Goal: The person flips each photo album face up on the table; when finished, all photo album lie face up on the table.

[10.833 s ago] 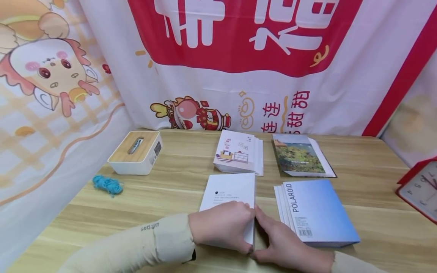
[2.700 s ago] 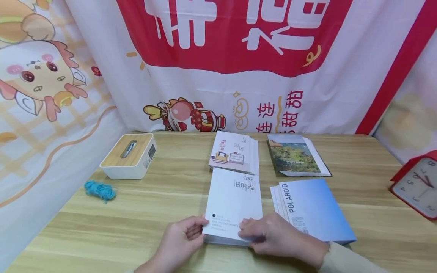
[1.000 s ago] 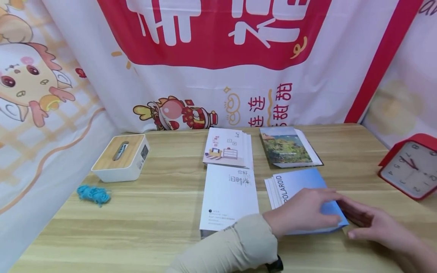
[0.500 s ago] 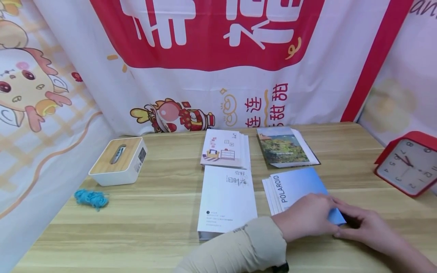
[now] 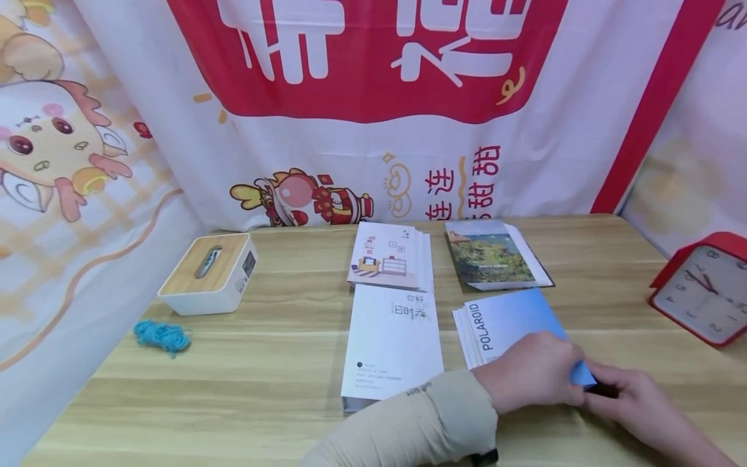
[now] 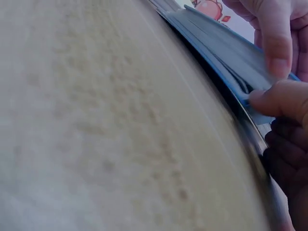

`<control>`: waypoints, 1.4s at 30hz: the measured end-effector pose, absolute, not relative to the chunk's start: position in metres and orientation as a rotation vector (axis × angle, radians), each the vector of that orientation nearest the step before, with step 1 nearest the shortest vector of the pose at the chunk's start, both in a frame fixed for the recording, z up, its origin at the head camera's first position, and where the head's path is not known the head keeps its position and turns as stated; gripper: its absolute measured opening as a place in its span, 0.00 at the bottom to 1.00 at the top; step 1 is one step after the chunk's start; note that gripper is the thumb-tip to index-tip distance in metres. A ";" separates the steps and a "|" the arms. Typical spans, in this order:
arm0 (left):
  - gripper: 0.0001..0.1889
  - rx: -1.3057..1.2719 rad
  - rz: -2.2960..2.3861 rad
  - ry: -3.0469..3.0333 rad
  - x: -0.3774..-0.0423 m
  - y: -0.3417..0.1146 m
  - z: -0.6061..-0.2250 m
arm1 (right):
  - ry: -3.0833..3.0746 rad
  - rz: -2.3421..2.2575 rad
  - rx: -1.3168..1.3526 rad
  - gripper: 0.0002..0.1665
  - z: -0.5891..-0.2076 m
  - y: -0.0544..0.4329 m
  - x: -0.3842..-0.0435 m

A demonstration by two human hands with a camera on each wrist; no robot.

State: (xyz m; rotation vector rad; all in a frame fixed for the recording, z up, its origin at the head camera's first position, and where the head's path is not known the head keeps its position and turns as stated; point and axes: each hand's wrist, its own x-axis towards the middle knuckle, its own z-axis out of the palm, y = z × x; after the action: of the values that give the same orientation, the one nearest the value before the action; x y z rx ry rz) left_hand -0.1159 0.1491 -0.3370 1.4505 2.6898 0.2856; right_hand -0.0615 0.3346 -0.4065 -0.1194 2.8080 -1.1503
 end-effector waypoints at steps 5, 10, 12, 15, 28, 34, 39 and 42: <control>0.09 1.503 0.306 2.738 -0.116 0.142 -0.332 | 2.727 -1.321 -0.070 0.30 -0.407 0.331 -0.060; 0.13 1.578 0.411 2.816 -0.114 0.133 -0.329 | 2.620 -1.493 0.030 0.29 -0.402 0.325 -0.059; 0.16 1.605 0.471 2.849 -0.113 0.129 -0.329 | 2.553 -1.639 0.009 0.27 -0.400 0.323 -0.059; 0.20 1.631 0.585 2.882 -0.110 0.123 -0.329 | 2.445 -1.958 -0.230 0.27 -0.399 0.320 -0.059; 0.26 1.826 1.439 2.886 -0.105 0.102 -0.338 | 2.898 -1.658 -0.517 0.32 -0.370 0.296 -0.056; 0.28 1.879 1.528 2.877 -0.102 0.090 -0.337 | 3.035 -1.500 -0.706 0.35 -0.354 0.281 -0.050; 0.28 1.849 1.679 2.734 -0.097 0.077 -0.338 | 3.097 -1.449 -0.833 0.34 -0.344 0.269 -0.047; 0.27 1.811 1.727 2.690 -0.094 0.071 -0.340 | 3.109 -1.464 -0.997 0.34 -0.341 0.263 -0.048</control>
State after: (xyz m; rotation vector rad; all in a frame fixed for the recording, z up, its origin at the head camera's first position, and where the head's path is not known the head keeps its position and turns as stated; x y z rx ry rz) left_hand -0.0945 0.0706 -0.3402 1.8110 2.6900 1.7270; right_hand -0.0479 0.2630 -0.3414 -0.9968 3.1093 -1.4640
